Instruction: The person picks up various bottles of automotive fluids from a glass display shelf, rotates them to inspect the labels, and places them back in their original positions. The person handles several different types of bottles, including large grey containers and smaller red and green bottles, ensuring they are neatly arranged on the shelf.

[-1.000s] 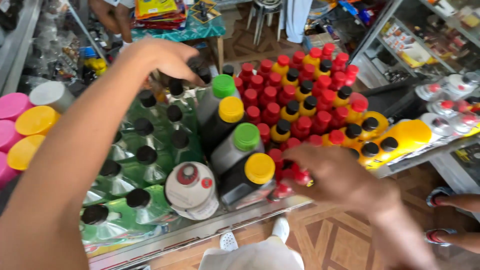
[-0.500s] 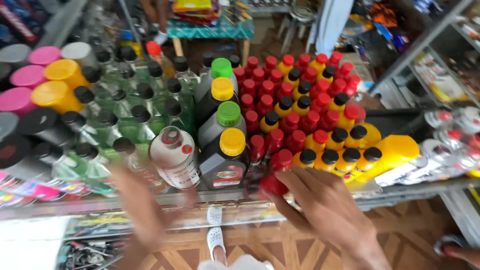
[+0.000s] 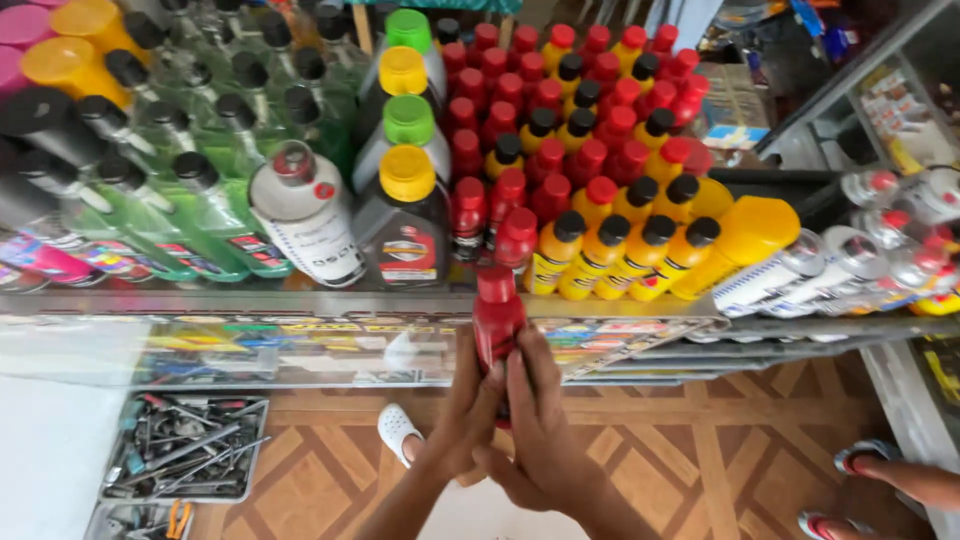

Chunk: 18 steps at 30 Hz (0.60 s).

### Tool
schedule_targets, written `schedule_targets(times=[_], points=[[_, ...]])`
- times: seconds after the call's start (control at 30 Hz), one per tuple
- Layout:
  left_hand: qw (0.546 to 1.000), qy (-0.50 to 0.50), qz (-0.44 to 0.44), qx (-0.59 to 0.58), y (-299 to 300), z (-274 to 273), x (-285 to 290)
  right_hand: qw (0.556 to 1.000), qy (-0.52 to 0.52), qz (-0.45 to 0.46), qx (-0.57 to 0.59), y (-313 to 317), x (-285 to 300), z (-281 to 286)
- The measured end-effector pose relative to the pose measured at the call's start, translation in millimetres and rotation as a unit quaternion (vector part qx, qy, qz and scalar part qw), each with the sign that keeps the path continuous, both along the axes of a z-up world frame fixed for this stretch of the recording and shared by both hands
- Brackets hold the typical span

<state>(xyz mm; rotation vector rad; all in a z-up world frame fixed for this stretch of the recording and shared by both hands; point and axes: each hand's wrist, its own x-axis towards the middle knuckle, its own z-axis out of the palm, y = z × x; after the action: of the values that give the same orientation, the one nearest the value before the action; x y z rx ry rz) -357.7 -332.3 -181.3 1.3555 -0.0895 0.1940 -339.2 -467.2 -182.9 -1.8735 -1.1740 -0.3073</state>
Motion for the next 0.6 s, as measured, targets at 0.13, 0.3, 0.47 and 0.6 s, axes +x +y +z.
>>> schedule_targets(times=[0.13,0.3,0.47,0.6], points=[[0.999,-0.023,0.014,-0.02,-22.3,-14.1,9.6,0.996,0.023,-0.018,-0.08,-28.9,-5.2,-15.2],[0.991,0.01,-0.101,-0.083,-46.6,17.1,9.3,0.971,0.135,-0.128,0.152,-17.1,31.6,51.9],[0.997,-0.006,-0.023,-0.07,-23.9,4.6,16.8,0.997,0.036,-0.074,-0.005,-21.3,-0.8,9.8],[0.998,-0.014,0.027,-0.063,17.0,32.8,21.2,0.995,0.067,-0.006,-0.073,-7.1,-27.9,-11.3]])
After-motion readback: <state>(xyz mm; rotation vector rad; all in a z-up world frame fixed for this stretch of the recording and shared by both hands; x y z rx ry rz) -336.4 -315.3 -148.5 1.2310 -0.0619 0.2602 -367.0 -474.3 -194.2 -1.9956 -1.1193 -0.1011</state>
